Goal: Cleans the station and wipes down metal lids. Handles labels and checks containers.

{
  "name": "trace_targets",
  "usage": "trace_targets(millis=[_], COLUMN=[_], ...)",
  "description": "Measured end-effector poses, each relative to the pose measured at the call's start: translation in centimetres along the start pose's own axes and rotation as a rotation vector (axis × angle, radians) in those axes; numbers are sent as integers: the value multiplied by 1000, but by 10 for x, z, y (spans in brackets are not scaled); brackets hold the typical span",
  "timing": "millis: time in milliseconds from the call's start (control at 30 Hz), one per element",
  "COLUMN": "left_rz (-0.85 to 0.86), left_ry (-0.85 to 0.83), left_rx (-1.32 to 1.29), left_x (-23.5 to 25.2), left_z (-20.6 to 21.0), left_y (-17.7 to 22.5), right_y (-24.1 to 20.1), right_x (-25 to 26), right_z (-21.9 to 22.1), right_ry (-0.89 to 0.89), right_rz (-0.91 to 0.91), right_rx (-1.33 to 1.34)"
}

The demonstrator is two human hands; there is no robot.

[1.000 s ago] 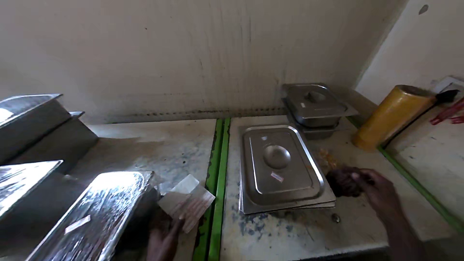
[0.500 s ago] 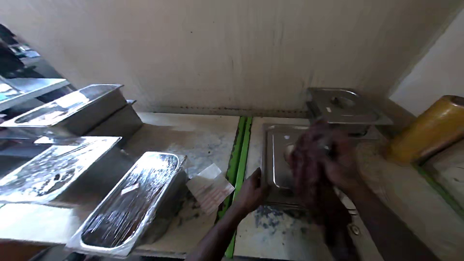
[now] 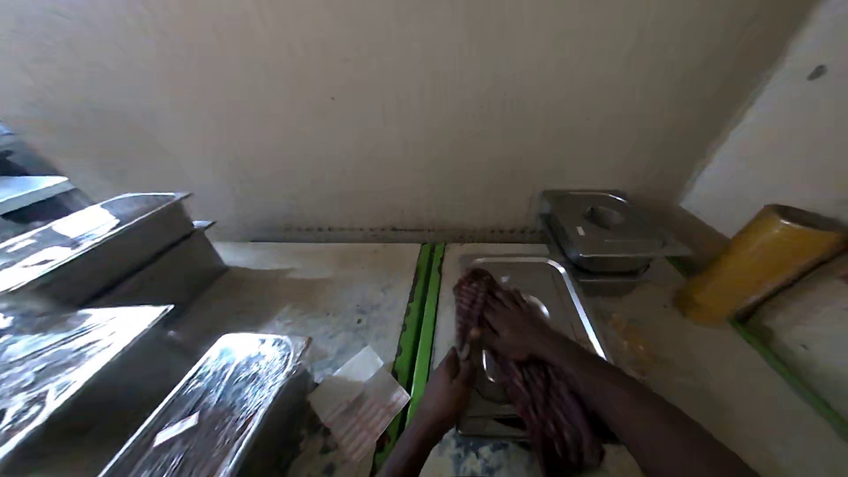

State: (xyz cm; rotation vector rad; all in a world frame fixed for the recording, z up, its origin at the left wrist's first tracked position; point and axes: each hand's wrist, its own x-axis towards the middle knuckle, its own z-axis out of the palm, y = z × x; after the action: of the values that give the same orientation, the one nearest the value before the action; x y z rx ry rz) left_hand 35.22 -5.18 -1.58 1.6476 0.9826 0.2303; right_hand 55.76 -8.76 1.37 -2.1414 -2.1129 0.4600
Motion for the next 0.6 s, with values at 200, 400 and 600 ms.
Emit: trace_targets(millis=[200, 400, 600], left_rz=[34, 2, 16], left_ry=[83, 140, 145], left_rx=[-167, -116, -106], left_x=[-1, -2, -4], left_z=[12, 16, 16], left_y=[-9, -7, -6], right_y=[80, 103, 17], right_x=[30, -47, -160], right_z=[-24, -15, 9], right_ry=[161, 143, -7], right_rz=[207, 420, 422], right_rx=[-150, -135, 38])
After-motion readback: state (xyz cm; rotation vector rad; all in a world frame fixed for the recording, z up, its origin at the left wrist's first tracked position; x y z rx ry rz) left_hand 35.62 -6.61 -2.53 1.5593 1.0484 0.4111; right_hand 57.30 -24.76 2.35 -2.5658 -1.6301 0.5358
